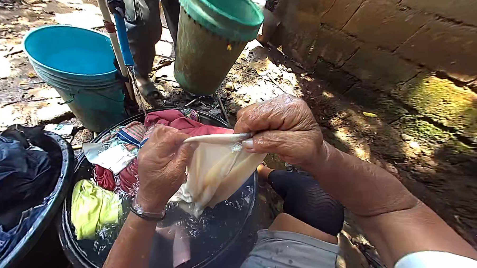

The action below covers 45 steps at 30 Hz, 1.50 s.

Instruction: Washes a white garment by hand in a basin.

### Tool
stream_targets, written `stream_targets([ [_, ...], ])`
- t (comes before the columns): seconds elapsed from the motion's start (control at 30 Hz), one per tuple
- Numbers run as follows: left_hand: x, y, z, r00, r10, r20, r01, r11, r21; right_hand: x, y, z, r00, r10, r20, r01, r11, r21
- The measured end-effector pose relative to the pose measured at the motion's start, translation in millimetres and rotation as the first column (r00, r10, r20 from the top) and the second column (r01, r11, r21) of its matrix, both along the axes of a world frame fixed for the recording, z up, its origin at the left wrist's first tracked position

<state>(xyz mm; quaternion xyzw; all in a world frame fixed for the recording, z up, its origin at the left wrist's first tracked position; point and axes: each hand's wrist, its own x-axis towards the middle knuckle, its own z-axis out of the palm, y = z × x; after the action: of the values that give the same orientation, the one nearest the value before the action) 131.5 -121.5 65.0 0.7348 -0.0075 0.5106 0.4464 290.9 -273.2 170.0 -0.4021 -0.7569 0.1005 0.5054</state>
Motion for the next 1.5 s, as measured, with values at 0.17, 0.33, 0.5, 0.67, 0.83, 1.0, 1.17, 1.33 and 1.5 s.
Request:
stream_targets([
  [0.17, -5, -3, -2, 0.991, -0.129, -0.037, 0.124, 0.986, -0.113, 10, 1, -5, 0.997, -0.032, -0.073, 0.031, 0.999, -0.016],
  [0.33, 2, -16, -12, 0.864, -0.486, -0.131, 0.432, 0.85, -0.301, 10, 3, -1, 0.972, -0.076, -0.224, 0.087, 0.995, 0.042],
  [0.5, 17, -16, -43, 0.752, -0.619, -0.228, 0.481, 0.751, -0.453, 11, 2, 19, 0.955, -0.089, -0.284, 0.145, 0.972, 0.183],
  [0.67, 19, -3, -68, 0.632, -0.686, -0.36, 0.459, 0.706, -0.54, 33, 3, 36, 0.939, -0.115, -0.323, 0.224, 0.919, 0.325],
  [0.83, -7, 17, -57, 0.667, -0.574, -0.475, 0.317, 0.796, -0.516, 66, 7, 45, 0.917, -0.181, -0.356, 0.303, 0.896, 0.326],
  [1.0, -52, 55, -25, 0.865, -0.16, -0.475, -0.003, 0.947, -0.323, 87, 9, 42, 0.882, -0.236, -0.407, 0.323, 0.933, 0.158],
  [1.17, -90, 91, 22, 0.973, -0.032, -0.231, -0.04, 0.952, -0.302, 113, 10, 44, 0.931, -0.291, -0.221, 0.293, 0.956, -0.024],
  [1.33, -133, 142, 55, 0.99, -0.059, -0.126, 0.052, 0.997, -0.06, 129, 9, 51, 0.954, -0.291, -0.07, 0.286, 0.956, -0.069],
  [1.5, -134, 82, 37, 0.933, 0.074, -0.352, -0.098, 0.994, -0.051, 102, 8, -5, 0.919, -0.35, 0.181, 0.367, 0.927, -0.074],
])
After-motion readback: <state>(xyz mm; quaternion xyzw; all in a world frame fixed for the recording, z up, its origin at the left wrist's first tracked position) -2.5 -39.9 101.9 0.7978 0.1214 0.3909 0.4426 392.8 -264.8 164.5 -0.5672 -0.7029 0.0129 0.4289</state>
